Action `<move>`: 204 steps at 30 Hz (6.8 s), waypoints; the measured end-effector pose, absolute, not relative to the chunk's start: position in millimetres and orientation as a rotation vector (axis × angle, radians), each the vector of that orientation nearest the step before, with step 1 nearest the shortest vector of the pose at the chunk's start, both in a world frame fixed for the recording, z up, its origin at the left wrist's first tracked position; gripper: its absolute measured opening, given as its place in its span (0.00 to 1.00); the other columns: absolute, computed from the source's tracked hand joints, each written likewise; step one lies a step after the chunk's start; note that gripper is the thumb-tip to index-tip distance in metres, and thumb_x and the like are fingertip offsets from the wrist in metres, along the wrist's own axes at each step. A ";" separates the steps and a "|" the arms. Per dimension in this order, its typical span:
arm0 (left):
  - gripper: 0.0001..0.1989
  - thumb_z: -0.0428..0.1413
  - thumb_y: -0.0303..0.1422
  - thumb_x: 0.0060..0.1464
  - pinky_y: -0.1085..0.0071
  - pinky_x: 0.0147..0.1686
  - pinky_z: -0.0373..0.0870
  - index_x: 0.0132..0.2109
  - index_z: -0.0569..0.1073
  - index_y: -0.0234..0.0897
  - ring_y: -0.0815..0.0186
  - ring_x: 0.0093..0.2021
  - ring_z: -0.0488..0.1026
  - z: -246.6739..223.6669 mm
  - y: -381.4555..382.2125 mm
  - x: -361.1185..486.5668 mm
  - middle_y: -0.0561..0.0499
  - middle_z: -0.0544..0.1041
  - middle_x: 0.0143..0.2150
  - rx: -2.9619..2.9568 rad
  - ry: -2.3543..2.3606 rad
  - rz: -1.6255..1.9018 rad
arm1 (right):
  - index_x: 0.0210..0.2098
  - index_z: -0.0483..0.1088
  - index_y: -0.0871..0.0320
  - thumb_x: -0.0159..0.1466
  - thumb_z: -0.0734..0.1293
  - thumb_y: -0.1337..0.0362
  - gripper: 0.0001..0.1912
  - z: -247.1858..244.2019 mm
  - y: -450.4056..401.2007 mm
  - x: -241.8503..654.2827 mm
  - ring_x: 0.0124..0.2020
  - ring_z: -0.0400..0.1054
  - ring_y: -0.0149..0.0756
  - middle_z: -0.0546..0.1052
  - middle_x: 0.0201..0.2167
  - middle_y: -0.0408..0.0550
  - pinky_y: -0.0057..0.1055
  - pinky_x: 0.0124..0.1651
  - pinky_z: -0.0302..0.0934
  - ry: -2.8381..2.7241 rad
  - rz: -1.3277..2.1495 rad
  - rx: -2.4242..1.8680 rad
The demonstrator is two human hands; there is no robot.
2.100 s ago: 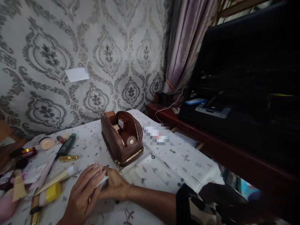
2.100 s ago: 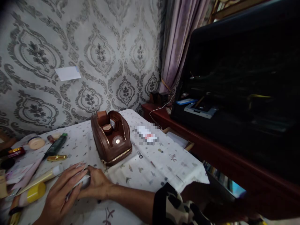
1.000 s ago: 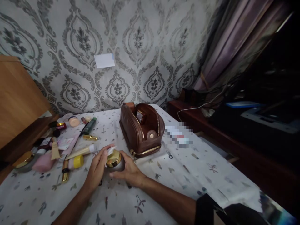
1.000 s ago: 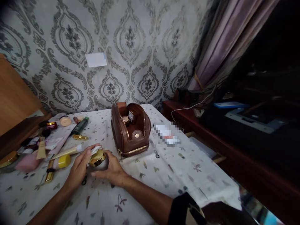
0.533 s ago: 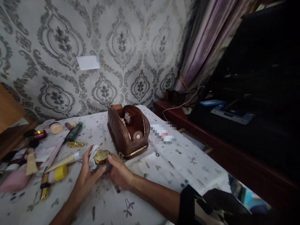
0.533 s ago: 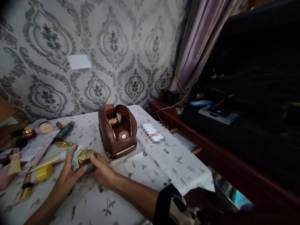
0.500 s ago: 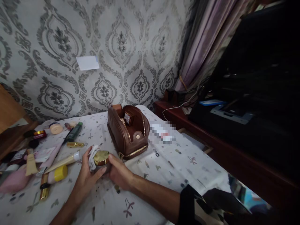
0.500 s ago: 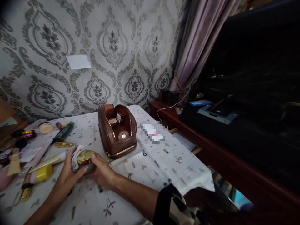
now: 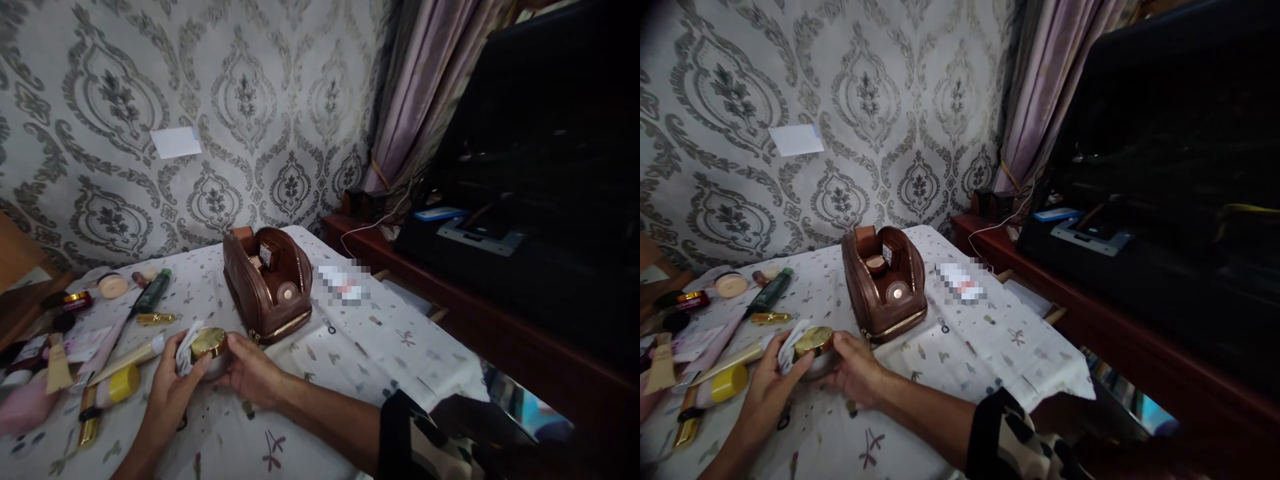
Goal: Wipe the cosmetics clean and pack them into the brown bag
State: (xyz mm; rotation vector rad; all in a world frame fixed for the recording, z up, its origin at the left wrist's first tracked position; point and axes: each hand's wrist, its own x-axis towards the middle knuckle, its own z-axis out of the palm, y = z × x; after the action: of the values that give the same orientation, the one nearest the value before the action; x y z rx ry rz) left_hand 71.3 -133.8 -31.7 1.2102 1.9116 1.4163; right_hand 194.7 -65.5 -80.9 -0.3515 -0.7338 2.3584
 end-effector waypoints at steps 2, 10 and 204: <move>0.31 0.60 0.52 0.42 0.62 0.44 0.74 0.49 0.68 0.37 0.54 0.44 0.77 -30.1 -133.5 72.7 0.46 0.79 0.43 1.197 1.941 1.426 | 0.36 0.70 0.58 0.48 0.78 0.46 0.27 -84.0 -63.5 193.7 0.27 0.72 0.30 0.79 0.30 0.41 0.28 0.31 0.65 -0.718 2.367 -0.383; 0.28 0.58 0.51 0.48 0.65 0.47 0.71 0.50 0.68 0.38 0.56 0.46 0.75 -35.4 -137.4 69.5 0.46 0.78 0.46 1.286 1.891 1.454 | 0.35 0.75 0.63 0.44 0.79 0.46 0.30 -81.9 -58.0 195.0 0.26 0.72 0.31 0.78 0.28 0.45 0.29 0.31 0.68 -0.736 2.407 -0.451; 0.15 0.55 0.24 0.60 0.66 0.42 0.76 0.52 0.75 0.40 0.62 0.40 0.71 -40.1 -153.7 75.6 0.48 0.72 0.38 3.168 1.685 1.144 | 0.44 0.74 0.64 0.62 0.65 0.42 0.29 -49.2 -67.5 209.1 0.38 0.74 0.36 0.80 0.37 0.52 0.29 0.40 0.69 -0.526 2.750 -0.376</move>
State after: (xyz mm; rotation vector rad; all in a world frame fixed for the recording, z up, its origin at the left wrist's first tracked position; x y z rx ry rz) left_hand 75.6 -153.7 -40.1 3.1685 1.6853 1.1437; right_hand 209.1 -67.5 -49.2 -0.3764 -0.5262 2.7500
